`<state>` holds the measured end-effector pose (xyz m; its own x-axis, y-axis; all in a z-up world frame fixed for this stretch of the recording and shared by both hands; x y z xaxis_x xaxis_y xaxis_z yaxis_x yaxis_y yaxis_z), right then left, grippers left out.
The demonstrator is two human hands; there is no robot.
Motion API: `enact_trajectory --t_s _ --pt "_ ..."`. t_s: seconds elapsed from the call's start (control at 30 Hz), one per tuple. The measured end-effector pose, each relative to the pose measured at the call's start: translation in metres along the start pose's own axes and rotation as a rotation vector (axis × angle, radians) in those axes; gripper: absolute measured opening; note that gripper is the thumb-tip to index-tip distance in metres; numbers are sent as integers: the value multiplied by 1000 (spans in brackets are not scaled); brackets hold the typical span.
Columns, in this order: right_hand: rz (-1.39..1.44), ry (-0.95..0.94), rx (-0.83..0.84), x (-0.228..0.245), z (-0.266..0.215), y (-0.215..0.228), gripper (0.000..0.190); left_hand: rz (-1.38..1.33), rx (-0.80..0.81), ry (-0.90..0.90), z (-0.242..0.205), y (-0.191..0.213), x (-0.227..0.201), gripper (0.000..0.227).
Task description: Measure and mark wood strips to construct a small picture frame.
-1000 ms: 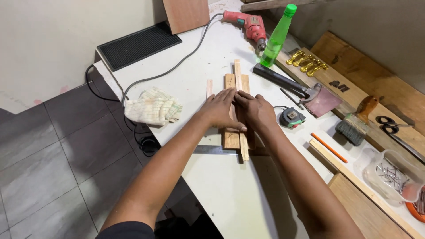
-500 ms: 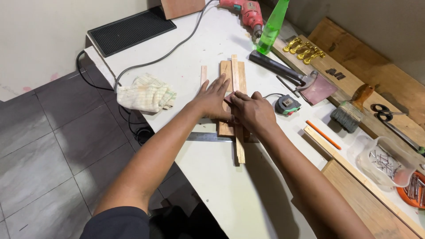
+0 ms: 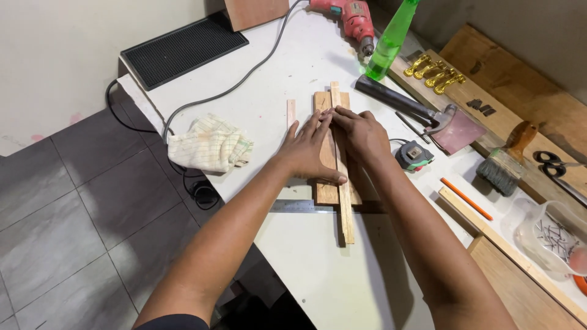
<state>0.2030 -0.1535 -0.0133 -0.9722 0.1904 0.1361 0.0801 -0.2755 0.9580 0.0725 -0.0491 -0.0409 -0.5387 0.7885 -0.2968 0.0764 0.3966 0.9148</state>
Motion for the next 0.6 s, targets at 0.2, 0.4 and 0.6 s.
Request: enact_trajectory --t_s 0.2,0.4,0.6 --pt "7 39 -52 -2 -15 -10 47 -37 -59 98 -4 3 -9 158" --pt "40 38 -20 28 -54 16 44 -25 -53 122 -8 2 -12 151" --pt "-73 102 120 41 -78 34 50 6 -73 122 2 -6 -7 149"
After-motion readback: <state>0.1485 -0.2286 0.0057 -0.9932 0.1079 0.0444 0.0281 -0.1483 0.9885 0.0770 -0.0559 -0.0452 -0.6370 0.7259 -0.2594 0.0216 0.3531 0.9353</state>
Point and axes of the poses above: each hand's wrist, its own z-axis towards the middle knuckle, its own y-axis out of the back of the hand, x = y × z, the point moved 2 cm from there along z, towards the middle knuckle, and after that the axes turned 12 degrees about y, right-handed, at the moved point
